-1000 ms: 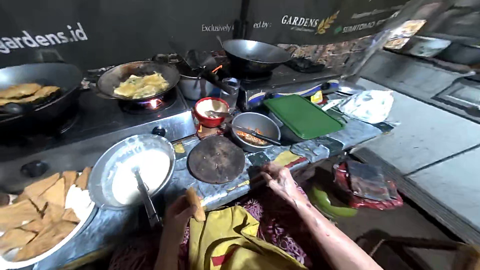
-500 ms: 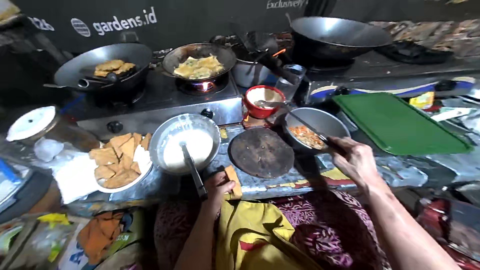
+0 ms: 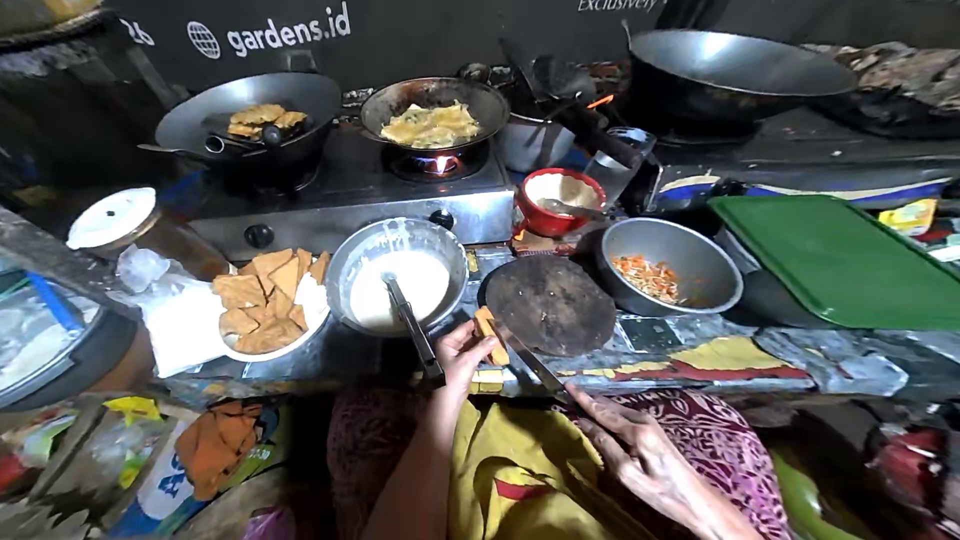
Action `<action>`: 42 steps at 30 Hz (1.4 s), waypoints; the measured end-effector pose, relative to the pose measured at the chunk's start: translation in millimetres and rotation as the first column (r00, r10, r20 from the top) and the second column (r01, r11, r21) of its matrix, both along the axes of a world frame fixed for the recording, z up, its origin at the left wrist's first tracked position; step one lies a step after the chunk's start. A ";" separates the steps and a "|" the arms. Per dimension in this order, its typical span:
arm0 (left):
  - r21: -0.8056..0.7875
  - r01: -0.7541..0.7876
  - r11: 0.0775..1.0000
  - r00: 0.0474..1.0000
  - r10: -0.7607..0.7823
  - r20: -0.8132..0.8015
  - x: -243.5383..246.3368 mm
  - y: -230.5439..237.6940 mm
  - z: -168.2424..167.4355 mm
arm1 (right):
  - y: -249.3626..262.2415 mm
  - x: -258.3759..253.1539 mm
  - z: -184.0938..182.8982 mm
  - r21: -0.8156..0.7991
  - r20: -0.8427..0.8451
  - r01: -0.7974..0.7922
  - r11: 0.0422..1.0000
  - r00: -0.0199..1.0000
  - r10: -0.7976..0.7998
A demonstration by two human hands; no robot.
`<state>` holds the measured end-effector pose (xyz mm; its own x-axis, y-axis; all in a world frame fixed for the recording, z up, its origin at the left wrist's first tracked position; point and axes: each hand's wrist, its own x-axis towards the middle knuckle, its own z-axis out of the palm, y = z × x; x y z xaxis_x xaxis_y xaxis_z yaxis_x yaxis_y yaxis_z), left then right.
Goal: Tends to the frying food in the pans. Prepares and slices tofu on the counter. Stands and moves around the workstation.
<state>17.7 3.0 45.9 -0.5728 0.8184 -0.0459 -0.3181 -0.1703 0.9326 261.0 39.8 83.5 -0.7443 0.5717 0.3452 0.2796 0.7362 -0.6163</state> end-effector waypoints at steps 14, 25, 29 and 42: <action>0.002 0.024 1.000 0.969 -0.022 -0.247 -0.3 -1.2 -6.4 | 3.5 -1.3 9.7 0.074 0.097 0.026 0.997 0.995 -0.033; -0.016 0.033 0.999 0.878 -0.037 -0.477 -3.5 -0.7 -8.8 | 9.0 -0.7 38.1 0.054 0.222 -0.040 0.998 0.975 0.027; -0.013 0.051 0.999 0.879 -0.051 -0.473 -2.9 -0.4 -8.8 | 11.2 1.1 42.4 0.018 0.261 -0.047 0.999 0.964 0.040; -0.151 -0.010 0.988 0.706 -0.100 -0.701 -3.9 -2.9 -5.9 | 11.5 -9.0 69.1 -0.157 0.459 -0.022 0.987 0.884 0.092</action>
<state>13.8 0.0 40.0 -0.4453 0.8609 0.2459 0.4373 -0.0305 0.8988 252.0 51.3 152.7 -0.8315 0.5403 -0.1290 0.5191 0.6733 -0.5265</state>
